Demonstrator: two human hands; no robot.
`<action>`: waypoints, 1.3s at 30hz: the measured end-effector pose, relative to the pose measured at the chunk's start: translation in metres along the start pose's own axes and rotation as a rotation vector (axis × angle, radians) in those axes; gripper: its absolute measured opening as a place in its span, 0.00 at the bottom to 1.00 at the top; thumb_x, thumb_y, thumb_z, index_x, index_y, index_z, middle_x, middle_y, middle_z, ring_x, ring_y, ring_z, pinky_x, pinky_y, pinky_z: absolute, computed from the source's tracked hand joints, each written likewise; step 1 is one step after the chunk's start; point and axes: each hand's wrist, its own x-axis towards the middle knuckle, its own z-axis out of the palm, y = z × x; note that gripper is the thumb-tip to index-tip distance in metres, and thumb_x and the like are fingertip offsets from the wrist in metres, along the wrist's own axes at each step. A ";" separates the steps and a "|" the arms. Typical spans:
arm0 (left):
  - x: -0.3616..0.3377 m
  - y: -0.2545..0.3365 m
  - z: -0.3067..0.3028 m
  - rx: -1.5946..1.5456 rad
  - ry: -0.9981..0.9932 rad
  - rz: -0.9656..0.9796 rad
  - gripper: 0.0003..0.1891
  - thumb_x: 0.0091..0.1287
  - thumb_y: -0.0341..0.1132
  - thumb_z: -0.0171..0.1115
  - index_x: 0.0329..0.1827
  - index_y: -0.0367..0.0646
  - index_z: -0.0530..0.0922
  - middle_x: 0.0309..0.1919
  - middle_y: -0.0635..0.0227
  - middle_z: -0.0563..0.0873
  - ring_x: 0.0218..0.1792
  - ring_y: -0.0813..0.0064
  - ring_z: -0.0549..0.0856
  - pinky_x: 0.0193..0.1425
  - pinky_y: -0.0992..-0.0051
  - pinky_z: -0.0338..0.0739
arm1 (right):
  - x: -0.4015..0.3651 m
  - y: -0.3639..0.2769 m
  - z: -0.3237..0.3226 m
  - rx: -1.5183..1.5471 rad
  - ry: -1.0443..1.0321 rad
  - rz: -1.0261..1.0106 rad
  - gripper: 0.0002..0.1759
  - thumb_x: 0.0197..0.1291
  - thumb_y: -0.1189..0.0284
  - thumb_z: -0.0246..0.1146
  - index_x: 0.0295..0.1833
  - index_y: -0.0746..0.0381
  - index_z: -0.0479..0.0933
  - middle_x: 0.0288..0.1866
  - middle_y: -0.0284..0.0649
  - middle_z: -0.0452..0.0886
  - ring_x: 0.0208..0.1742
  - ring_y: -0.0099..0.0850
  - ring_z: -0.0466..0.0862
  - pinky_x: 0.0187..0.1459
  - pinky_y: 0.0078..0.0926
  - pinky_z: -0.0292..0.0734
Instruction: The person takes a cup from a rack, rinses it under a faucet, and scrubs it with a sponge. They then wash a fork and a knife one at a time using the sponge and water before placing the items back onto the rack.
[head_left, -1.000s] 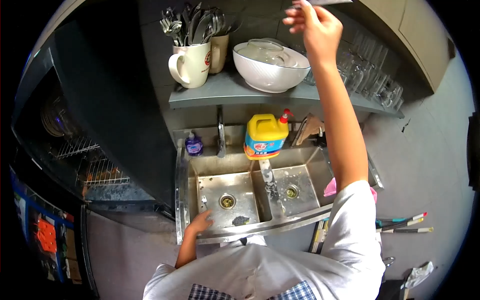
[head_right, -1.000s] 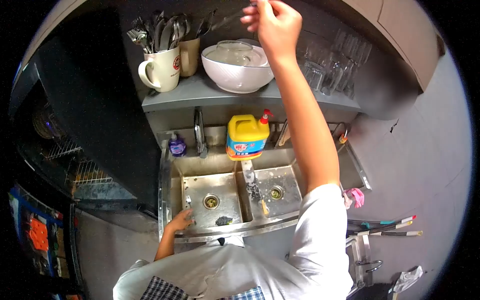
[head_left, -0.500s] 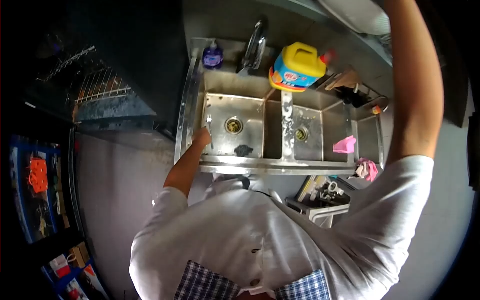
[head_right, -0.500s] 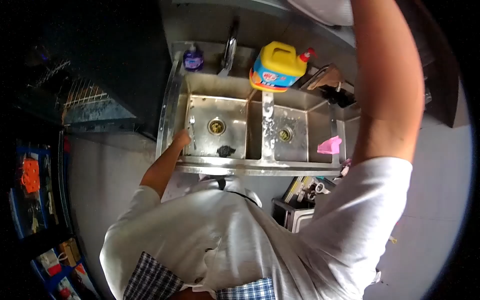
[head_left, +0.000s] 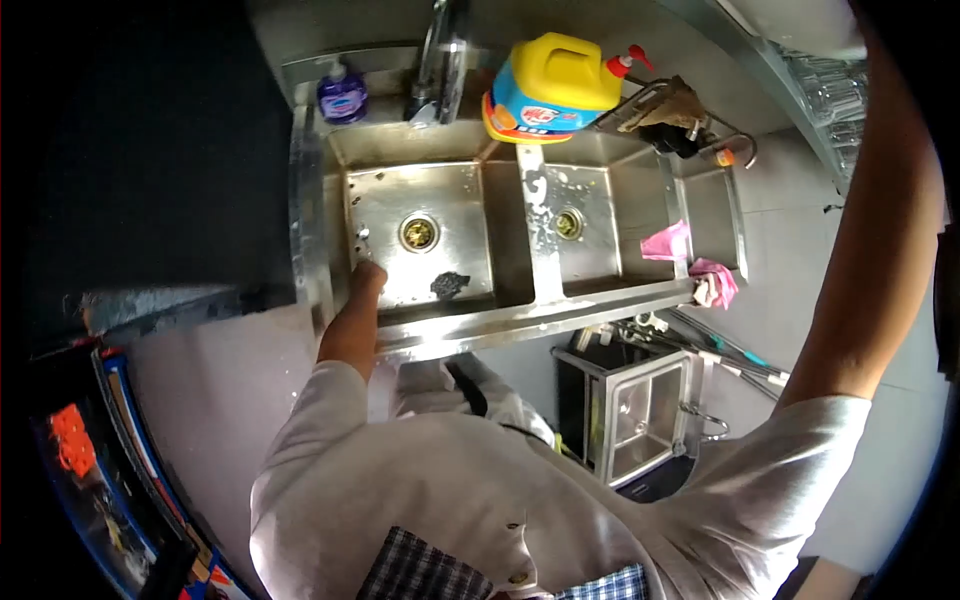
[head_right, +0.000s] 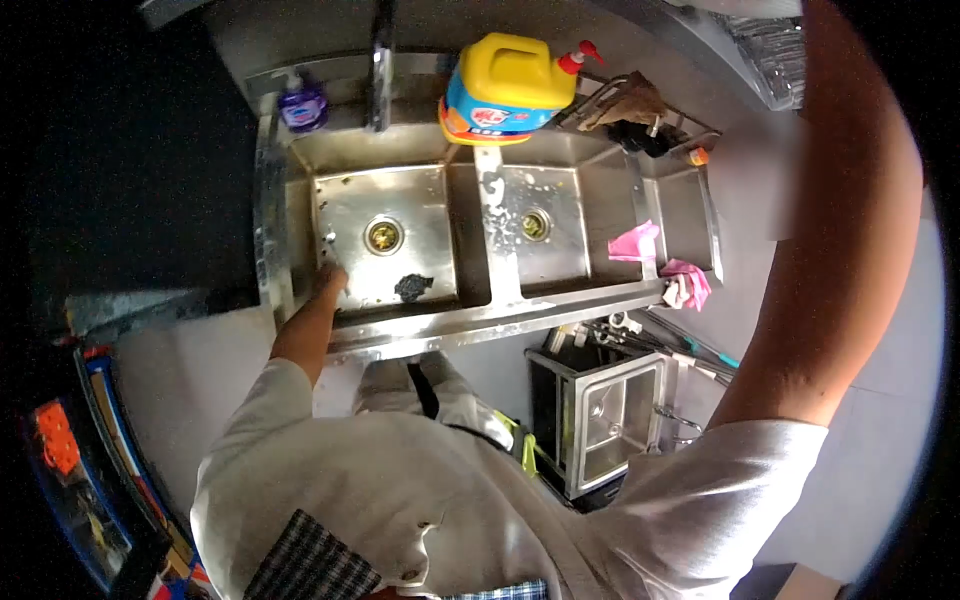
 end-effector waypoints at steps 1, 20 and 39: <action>-0.014 0.008 -0.015 -0.101 0.014 -0.091 0.14 0.60 0.37 0.54 0.33 0.34 0.82 0.32 0.53 0.85 0.35 0.63 0.86 0.42 0.65 0.80 | -0.019 -0.003 -0.011 0.041 0.066 -0.014 0.13 0.60 0.71 0.55 0.46 0.69 0.71 0.18 0.36 0.69 0.19 0.24 0.70 0.20 0.20 0.63; 0.034 0.000 0.054 0.116 0.008 -0.061 0.06 0.57 0.34 0.61 0.32 0.41 0.82 0.32 0.61 0.85 0.31 0.62 0.85 0.36 0.65 0.80 | -0.399 0.048 0.002 0.707 0.359 1.325 0.09 0.61 0.77 0.52 0.47 0.64 0.72 0.20 0.35 0.71 0.19 0.21 0.70 0.19 0.15 0.64; -0.136 0.103 -0.045 -1.515 -0.586 0.229 0.10 0.62 0.26 0.55 0.46 0.42 0.73 0.36 0.64 0.82 0.31 0.75 0.78 0.36 0.76 0.74 | -0.652 0.190 0.199 0.486 -0.889 1.436 0.13 0.53 0.68 0.59 0.29 0.69 0.76 0.20 0.45 0.79 0.18 0.35 0.79 0.20 0.31 0.73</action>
